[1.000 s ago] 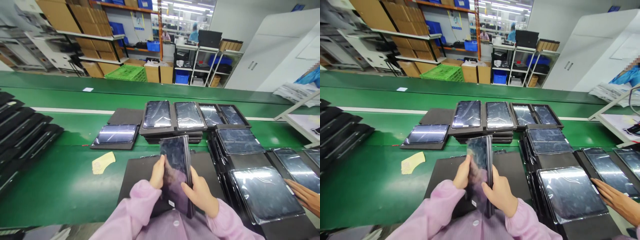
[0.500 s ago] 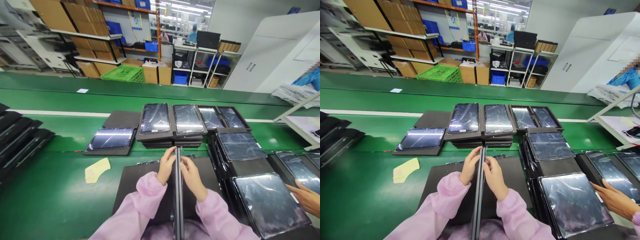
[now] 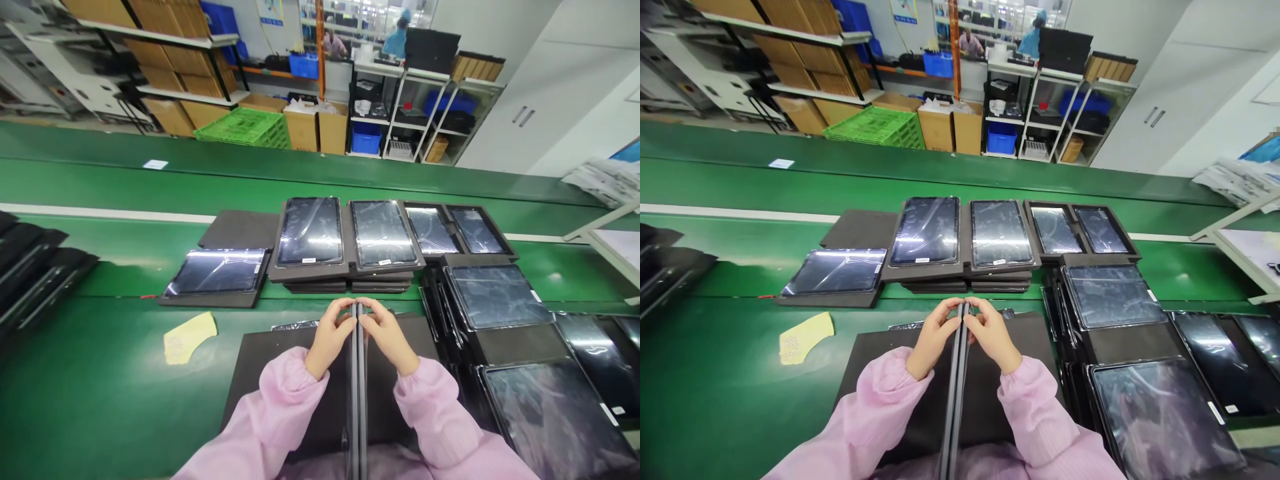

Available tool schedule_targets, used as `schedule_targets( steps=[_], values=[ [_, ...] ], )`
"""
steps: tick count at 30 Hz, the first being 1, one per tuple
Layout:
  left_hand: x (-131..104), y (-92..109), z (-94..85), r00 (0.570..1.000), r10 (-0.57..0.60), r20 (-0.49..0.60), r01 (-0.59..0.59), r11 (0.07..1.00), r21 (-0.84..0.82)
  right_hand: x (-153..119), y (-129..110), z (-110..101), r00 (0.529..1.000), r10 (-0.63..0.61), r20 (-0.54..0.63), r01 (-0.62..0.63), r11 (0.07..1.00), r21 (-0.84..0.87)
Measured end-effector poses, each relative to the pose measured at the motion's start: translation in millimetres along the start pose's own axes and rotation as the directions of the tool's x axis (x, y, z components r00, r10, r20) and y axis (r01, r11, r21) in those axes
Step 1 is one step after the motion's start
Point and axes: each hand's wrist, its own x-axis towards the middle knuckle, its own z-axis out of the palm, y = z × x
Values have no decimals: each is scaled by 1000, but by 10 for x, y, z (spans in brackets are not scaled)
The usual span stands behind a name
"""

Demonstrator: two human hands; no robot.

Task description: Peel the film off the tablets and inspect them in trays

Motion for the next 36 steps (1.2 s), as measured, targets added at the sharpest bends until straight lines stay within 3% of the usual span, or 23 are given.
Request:
schedule_targets(
  steps=[22,29,36],
  values=[
    [2,47,-33,998,-43,39,42,999,33,-20,-38,6,1000,14,12,-13,1000,-19],
    [-59,-13,-135,975,-20,222,44,994,-103,-79,-37,-59,986,-32,162,34,999,-4],
    [-50,27,-138,968,-57,244,78,994,-76,-96,-68,-76,983,-27,182,14,997,70]
  ],
)
